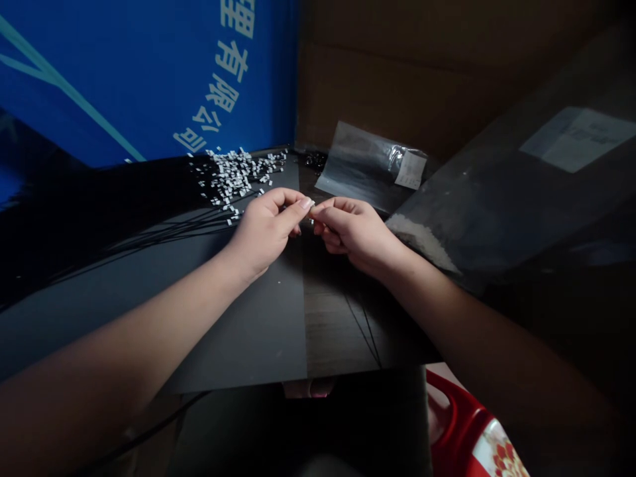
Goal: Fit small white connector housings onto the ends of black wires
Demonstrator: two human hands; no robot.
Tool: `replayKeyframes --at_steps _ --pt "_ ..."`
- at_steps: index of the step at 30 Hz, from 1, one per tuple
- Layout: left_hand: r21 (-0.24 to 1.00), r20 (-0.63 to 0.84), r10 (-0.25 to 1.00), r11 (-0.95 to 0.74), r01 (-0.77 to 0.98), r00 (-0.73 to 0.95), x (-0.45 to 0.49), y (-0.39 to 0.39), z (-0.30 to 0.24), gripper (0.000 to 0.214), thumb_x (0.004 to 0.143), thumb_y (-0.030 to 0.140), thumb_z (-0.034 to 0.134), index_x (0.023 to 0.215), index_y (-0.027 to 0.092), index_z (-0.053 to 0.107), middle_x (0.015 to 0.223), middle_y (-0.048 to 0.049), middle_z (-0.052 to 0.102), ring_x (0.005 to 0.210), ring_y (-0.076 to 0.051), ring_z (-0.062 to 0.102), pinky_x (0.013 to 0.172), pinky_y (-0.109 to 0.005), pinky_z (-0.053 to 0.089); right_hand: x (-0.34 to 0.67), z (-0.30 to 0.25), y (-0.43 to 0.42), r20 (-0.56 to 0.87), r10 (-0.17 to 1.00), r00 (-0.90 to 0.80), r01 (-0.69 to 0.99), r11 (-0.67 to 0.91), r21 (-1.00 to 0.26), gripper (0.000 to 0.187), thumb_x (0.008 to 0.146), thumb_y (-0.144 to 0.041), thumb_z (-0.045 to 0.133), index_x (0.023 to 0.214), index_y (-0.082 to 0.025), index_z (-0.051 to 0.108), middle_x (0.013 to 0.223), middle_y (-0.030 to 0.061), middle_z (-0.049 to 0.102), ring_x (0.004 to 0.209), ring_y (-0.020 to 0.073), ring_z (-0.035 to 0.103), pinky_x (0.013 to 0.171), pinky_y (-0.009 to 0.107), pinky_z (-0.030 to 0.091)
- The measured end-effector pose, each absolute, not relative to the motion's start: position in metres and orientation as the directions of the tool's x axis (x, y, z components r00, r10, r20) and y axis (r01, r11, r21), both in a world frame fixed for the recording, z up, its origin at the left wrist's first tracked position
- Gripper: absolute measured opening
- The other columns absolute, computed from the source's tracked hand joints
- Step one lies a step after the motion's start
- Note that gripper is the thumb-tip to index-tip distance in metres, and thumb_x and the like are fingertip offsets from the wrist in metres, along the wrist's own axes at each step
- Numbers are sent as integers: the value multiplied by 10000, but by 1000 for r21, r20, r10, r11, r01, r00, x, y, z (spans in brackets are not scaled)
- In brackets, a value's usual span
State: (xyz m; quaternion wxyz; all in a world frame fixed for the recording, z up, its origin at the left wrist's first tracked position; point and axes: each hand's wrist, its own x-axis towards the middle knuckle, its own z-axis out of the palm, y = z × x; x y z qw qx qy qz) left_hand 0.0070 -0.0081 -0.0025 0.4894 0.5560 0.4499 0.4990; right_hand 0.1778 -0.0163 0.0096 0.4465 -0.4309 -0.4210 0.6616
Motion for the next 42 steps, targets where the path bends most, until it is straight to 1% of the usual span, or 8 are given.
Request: replayKeyframes --at_steps 6,15,21,25,33,37,40,42 --pt "993 115 989 -117 22 98 7 -8 -2 156 917 333 827 875 198 759 799 -11 708 682 -132 579 681 -287 478 177 9 -17 -190 957 -220 -226 -239 -944 243 923 -193 758 712 -161 642 596 -24 600 431 40 377 387 172 251" --pt "991 127 987 -131 38 94 7 -9 -1 163 906 343 842 869 200 772 825 -21 733 690 -137 583 692 -287 499 176 9 -17 -183 958 -219 -230 -233 -945 252 881 -232 816 717 -172 633 600 -32 592 446 41 378 397 177 250" --pt "988 139 986 -144 60 91 6 -9 -2 132 913 306 830 867 194 777 827 -23 739 689 -136 587 689 -288 498 176 7 -17 -179 960 -214 -231 -228 -946 242 900 -212 784 716 -173 633 610 -29 595 445 40 377 400 179 244" --pt "985 147 985 -154 79 95 6 -9 -2 138 913 319 834 870 199 780 837 -23 748 698 -139 600 702 -288 509 176 6 -17 -171 962 -212 -235 -220 -947 231 927 -191 746 725 -169 637 616 -23 599 443 44 379 401 181 244" --pt "980 163 982 -172 98 96 6 -9 -2 116 910 290 819 862 191 779 842 -26 758 692 -135 605 688 -280 515 176 6 -18 -163 965 -205 -228 -209 -951 229 943 -183 727 731 -169 643 607 -24 593 438 44 367 400 182 250" --pt "980 157 983 -167 108 94 8 -10 -1 133 907 302 813 861 184 773 820 -20 747 683 -130 608 678 -275 512 176 4 -17 -172 964 -201 -216 -214 -953 228 912 -205 771 728 -171 641 602 -28 588 445 44 373 406 183 253" --pt "984 123 989 -132 122 78 8 -10 1 137 893 297 804 832 183 758 777 -8 721 680 -131 607 672 -272 507 176 2 -17 -175 961 -215 -201 -219 -955 253 875 -262 828 728 -176 641 585 -43 564 448 43 365 407 187 253" --pt "985 104 992 -112 127 74 6 -9 2 145 883 290 797 803 182 745 746 1 698 669 -128 603 668 -272 503 177 1 -16 -167 963 -214 -171 -205 -964 260 857 -298 854 747 -177 651 599 -43 578 456 45 372 411 194 263"
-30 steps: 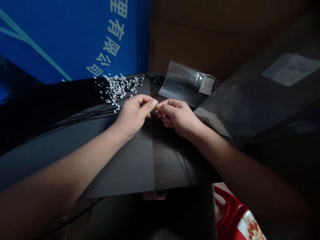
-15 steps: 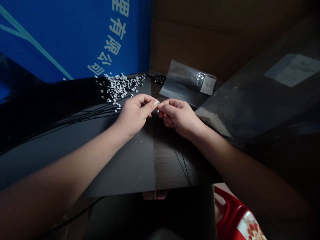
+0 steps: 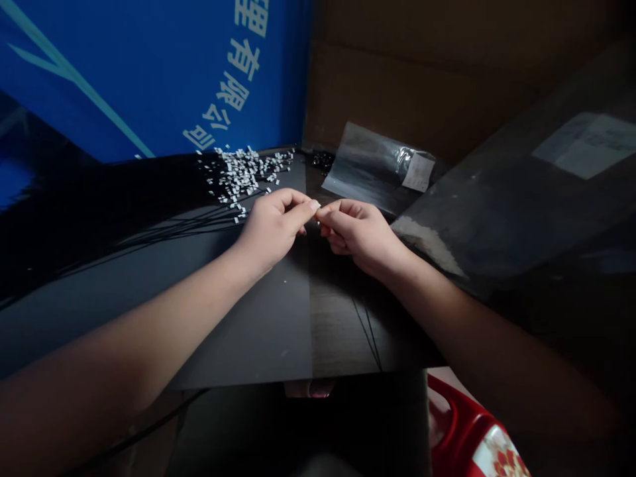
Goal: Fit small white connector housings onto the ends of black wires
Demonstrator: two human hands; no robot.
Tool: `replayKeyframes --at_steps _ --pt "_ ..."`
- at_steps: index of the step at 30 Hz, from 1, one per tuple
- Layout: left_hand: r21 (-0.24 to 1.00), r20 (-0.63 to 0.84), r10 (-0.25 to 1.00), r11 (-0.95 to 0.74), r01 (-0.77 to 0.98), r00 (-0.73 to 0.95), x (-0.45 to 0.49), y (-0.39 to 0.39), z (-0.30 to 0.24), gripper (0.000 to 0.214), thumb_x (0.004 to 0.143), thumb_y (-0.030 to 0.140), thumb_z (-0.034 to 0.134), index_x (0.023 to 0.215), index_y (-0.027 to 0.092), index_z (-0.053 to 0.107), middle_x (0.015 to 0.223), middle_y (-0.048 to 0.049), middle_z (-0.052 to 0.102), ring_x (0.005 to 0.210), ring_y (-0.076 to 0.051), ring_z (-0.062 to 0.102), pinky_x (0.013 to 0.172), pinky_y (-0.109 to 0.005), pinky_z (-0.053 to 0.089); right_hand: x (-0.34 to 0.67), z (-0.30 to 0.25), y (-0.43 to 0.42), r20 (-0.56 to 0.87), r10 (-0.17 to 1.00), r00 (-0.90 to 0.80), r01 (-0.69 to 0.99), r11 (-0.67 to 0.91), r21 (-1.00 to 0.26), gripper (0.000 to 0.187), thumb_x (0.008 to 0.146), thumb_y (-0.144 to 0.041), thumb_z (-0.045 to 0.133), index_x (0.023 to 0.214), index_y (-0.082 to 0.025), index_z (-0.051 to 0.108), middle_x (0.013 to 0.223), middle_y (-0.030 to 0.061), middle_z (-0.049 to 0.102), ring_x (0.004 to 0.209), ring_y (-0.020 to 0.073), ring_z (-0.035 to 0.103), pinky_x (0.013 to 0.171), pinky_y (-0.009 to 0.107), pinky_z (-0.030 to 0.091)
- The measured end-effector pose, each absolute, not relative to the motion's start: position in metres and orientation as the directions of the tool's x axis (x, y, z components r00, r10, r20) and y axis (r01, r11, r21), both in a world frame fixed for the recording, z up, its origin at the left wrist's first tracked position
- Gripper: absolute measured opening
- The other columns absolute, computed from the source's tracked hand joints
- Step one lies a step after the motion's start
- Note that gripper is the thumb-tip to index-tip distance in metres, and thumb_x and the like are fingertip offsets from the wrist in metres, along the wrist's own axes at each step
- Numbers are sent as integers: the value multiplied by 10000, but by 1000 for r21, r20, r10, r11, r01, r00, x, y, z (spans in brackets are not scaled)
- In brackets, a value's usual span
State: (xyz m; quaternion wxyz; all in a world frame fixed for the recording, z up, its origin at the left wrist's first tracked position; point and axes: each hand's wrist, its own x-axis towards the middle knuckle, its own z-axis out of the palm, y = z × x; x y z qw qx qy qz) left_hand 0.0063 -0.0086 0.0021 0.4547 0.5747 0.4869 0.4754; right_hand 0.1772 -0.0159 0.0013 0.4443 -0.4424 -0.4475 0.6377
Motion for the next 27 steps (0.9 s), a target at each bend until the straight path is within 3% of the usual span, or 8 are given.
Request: replayKeyframes --at_steps 7,14,19,27 --pt "973 95 986 -121 195 138 -2 0 3 126 880 277 774 799 187 739 737 5 694 673 -135 621 706 -297 497 186 3 -11 -6 979 -205 107 16 -994 141 892 -281 784 862 -161 716 748 -4 713 563 74 509 514 242 379" --pt "965 103 984 -134 224 146 -2 1 1 177 918 323 774 819 187 723 717 8 671 678 -138 611 712 -297 490 188 0 -10 180 967 -179 314 230 -921 100 891 -254 736 897 -154 741 849 30 769 758 144 644 714 304 462" --pt "964 117 979 -152 216 167 -3 1 0 177 930 343 773 861 185 733 771 3 692 698 -136 623 728 -291 499 190 0 -9 185 966 -182 322 236 -917 116 901 -255 700 902 -153 755 843 29 773 756 154 653 719 308 462" --pt "901 142 950 -241 360 280 -15 6 12 167 960 337 756 939 175 790 838 -25 766 743 -150 683 773 -305 541 192 6 -9 174 957 -234 316 244 -917 124 936 -266 699 892 -156 738 805 19 760 736 151 644 713 304 455"
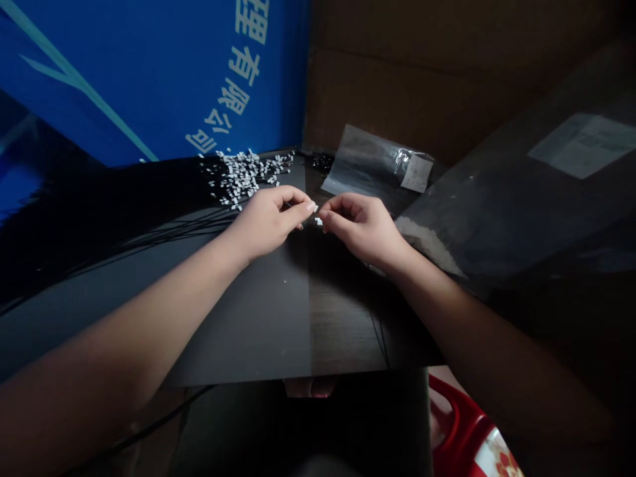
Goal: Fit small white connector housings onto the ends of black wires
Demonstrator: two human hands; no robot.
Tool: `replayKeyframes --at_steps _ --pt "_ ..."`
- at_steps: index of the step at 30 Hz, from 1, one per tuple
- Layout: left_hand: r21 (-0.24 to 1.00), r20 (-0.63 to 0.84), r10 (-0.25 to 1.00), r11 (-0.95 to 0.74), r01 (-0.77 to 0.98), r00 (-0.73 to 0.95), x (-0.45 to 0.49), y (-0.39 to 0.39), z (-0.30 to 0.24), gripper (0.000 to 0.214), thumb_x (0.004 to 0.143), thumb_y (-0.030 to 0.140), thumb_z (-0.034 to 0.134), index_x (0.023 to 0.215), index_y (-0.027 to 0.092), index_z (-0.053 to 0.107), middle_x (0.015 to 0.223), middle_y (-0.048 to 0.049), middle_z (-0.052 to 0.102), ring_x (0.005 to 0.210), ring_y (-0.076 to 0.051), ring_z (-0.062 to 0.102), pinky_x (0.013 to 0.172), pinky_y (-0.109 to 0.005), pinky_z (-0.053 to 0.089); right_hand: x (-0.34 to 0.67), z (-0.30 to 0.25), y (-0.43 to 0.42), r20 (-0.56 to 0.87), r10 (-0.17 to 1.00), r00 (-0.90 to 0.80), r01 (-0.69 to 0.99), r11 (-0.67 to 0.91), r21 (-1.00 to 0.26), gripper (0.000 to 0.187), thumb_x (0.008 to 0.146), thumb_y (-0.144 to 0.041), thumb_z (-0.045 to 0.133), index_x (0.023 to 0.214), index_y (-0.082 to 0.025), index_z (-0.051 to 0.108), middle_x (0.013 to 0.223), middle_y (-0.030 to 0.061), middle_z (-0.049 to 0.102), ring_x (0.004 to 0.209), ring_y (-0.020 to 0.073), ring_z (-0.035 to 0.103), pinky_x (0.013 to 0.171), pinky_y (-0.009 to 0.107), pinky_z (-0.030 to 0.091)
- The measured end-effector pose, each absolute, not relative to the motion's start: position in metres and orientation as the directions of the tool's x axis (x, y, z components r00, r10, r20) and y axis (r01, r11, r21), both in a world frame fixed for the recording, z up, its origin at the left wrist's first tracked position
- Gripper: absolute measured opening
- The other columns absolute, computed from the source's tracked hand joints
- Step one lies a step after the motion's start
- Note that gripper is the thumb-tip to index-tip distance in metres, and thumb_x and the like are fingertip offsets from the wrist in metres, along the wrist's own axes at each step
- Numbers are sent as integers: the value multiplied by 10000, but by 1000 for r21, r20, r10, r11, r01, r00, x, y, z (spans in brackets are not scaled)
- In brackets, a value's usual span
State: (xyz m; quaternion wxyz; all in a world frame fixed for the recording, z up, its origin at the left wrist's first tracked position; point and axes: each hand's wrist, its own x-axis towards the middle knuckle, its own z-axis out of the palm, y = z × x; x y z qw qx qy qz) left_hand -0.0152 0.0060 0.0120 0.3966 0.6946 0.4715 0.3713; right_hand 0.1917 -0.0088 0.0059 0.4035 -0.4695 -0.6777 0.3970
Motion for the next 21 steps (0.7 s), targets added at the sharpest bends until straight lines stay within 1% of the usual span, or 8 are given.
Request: replayKeyframes --at_steps 2,5,8,11,15,18,21 --pt "900 142 942 -251 357 302 -19 9 14 202 968 365 757 952 171 808 880 -45 789 760 -154 695 777 -307 549 193 8 -9 163 954 -251 317 240 -918 118 939 -254 702 896 -151 740 805 19 762 733 146 646 710 298 453" --pt "922 109 937 -221 319 332 -24 13 15 288 971 446 769 963 162 820 937 -80 807 771 -158 701 748 -304 553 194 9 -9 127 947 -295 327 225 -918 111 940 -236 712 892 -144 753 770 11 754 699 134 634 681 286 446" --pt "930 67 928 -192 315 367 -26 16 15 327 948 489 802 938 162 812 929 -91 806 773 -162 704 718 -295 552 194 10 -9 74 948 -309 348 185 -919 83 926 -200 724 892 -136 766 735 3 746 662 122 622 643 272 438" --pt "922 23 920 -172 348 392 -27 17 16 303 936 468 810 907 167 804 871 -79 791 732 -154 689 653 -275 519 194 11 -9 43 953 -301 354 153 -923 65 912 -163 722 885 -131 771 727 4 746 654 118 635 638 260 447" --pt "898 -38 912 -148 415 408 -28 16 17 256 945 430 789 892 180 802 711 -40 728 586 -125 592 560 -266 434 195 10 -7 20 955 -297 344 127 -930 76 914 -176 727 870 -133 770 705 8 738 626 117 626 607 255 436" --pt "896 -31 911 -157 417 411 -28 16 15 236 934 427 796 894 195 809 665 -23 697 552 -122 560 542 -270 409 195 10 -6 19 955 -295 346 125 -930 80 906 -197 738 867 -136 773 696 12 735 615 120 614 593 259 430" --pt "903 -15 913 -163 398 407 -27 17 12 194 901 395 819 905 201 822 687 -15 700 572 -125 577 569 -271 438 195 9 -6 16 955 -297 356 126 -926 81 892 -209 747 871 -138 779 688 16 735 603 123 597 590 266 433"
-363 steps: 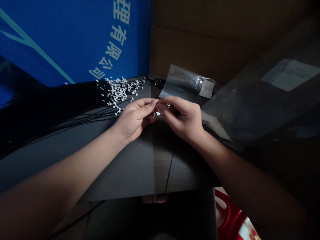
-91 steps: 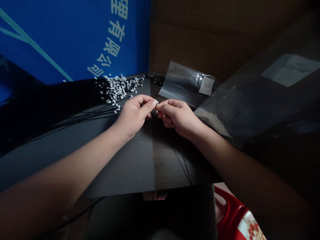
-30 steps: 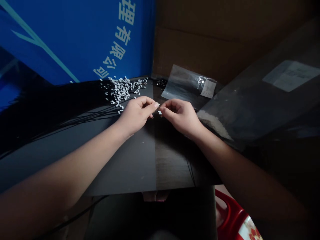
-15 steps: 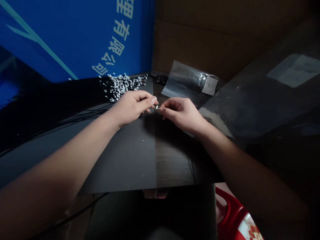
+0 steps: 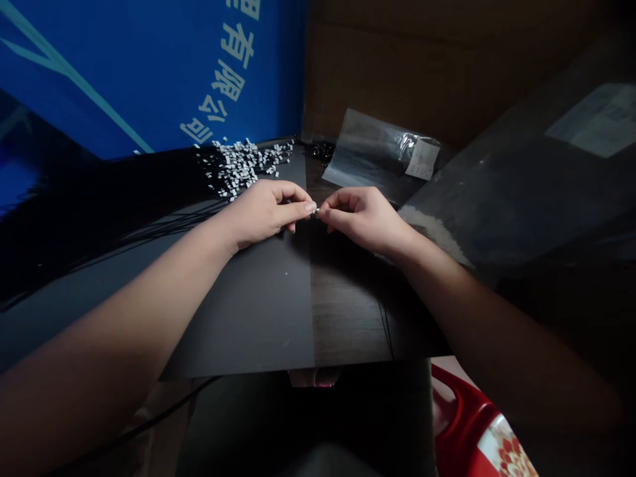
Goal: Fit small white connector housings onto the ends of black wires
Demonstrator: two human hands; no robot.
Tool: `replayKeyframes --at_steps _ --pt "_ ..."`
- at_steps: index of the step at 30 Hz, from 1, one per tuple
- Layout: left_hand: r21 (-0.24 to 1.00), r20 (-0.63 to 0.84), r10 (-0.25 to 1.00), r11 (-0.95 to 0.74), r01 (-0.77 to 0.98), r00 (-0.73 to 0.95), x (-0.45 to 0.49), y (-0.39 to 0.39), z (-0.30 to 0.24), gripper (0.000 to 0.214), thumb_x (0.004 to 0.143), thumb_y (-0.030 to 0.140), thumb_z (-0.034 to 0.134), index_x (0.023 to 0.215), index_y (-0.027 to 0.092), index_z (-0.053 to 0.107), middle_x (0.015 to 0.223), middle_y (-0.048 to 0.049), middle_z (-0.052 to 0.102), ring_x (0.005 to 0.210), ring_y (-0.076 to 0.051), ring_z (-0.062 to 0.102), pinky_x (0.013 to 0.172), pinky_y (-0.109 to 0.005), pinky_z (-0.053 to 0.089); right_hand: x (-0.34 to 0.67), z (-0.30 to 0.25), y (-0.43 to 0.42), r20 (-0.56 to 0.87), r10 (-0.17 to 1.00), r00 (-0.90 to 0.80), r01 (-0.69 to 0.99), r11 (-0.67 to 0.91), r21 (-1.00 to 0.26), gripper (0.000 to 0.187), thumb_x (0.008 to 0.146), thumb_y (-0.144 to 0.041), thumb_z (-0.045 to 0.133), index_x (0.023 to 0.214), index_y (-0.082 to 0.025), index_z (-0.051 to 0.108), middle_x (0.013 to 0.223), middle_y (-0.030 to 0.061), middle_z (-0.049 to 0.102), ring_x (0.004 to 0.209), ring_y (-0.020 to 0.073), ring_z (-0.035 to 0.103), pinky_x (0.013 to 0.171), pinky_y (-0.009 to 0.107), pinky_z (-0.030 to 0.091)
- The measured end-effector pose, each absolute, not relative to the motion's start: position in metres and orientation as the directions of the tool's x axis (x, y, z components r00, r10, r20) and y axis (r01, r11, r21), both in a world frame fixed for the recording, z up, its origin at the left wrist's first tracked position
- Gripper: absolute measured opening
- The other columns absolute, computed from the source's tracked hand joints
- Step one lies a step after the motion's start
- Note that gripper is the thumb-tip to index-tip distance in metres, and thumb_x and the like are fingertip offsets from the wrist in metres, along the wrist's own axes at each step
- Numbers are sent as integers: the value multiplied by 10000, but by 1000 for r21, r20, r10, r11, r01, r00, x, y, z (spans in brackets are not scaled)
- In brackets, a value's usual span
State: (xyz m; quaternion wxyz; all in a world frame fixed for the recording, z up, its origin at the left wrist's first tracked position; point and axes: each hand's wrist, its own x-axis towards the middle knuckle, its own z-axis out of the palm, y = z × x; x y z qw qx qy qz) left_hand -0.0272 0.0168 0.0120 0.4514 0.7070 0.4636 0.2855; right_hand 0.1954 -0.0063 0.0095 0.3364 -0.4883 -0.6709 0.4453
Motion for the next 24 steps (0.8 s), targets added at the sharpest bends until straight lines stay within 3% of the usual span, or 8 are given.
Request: replayKeyframes --at_steps 12,24 --pt "902 4 919 -174 396 395 -25 13 12 158 923 342 790 918 189 829 703 -12 712 600 -121 594 612 -268 456 196 4 -5 19 954 -299 347 127 -929 114 906 -247 734 889 -143 777 704 13 750 578 107 551 567 258 405" --pt "927 24 937 -151 343 349 -16 9 12 154 925 318 791 870 175 791 690 -26 715 626 -133 625 646 -276 500 191 9 -8 -7 966 -259 267 65 -961 95 929 -170 721 836 -152 724 659 -24 671 534 77 481 545 248 389"
